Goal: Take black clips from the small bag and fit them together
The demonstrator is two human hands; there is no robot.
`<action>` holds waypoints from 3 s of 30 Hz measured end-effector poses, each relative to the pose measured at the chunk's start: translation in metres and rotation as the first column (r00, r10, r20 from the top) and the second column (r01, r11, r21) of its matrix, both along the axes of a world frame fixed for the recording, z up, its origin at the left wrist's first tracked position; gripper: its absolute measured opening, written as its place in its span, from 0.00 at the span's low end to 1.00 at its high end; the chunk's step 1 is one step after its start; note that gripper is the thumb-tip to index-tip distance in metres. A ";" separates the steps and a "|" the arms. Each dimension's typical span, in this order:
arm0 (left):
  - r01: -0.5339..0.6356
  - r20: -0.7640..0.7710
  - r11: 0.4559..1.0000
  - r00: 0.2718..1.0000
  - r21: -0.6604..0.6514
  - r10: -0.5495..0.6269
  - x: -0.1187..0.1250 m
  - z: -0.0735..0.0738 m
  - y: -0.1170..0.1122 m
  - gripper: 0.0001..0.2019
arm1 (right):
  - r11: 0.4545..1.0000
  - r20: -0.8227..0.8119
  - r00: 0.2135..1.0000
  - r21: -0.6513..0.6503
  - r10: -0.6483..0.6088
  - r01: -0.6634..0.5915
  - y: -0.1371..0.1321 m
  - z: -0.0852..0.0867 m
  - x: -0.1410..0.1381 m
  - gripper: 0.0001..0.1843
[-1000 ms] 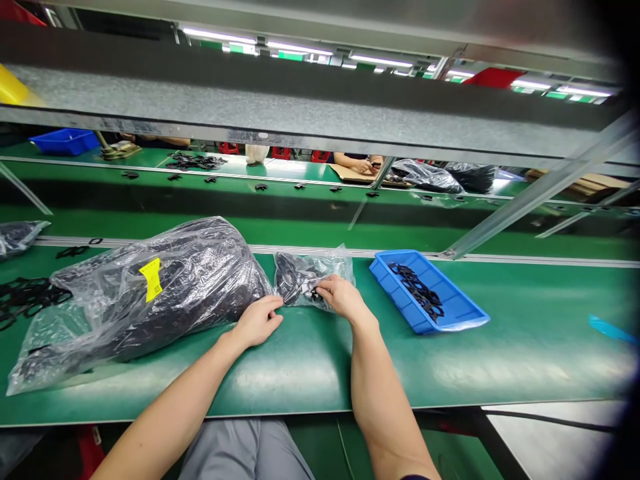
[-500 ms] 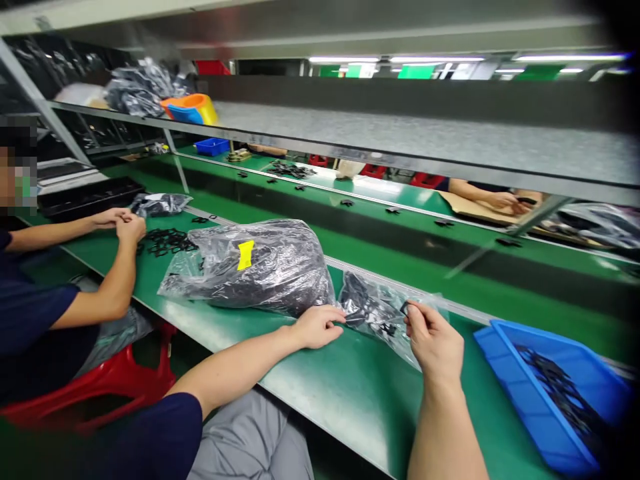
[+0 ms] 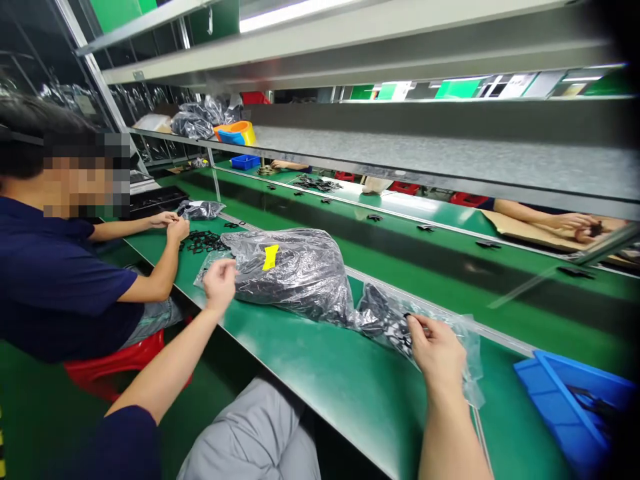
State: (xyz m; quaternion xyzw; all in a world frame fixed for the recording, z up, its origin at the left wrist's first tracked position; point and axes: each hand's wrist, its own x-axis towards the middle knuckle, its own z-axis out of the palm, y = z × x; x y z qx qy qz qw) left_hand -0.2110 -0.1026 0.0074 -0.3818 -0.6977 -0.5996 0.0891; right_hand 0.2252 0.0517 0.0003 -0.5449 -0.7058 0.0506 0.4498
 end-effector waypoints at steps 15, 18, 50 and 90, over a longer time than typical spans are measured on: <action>-0.041 -0.001 0.825 0.999 -0.564 0.049 -0.103 -0.023 0.059 0.11 | 0.981 -0.026 0.994 -0.164 0.106 -0.108 0.004 -0.007 0.002 0.29; -0.080 0.003 0.858 0.996 -0.508 0.095 -0.100 -0.023 0.054 0.09 | 0.982 -0.035 0.993 -0.142 0.117 -0.121 0.003 -0.006 0.001 0.29; 0.876 0.837 0.368 -0.071 0.313 -0.543 0.222 0.007 0.104 0.15 | 0.758 -0.754 0.647 -0.359 0.108 -0.545 -0.025 0.008 -0.041 0.19; 0.941 0.872 0.261 -0.064 0.214 -0.485 0.211 -0.002 0.098 0.11 | 0.700 -0.693 0.708 -0.441 0.131 -0.562 -0.035 -0.001 -0.053 0.15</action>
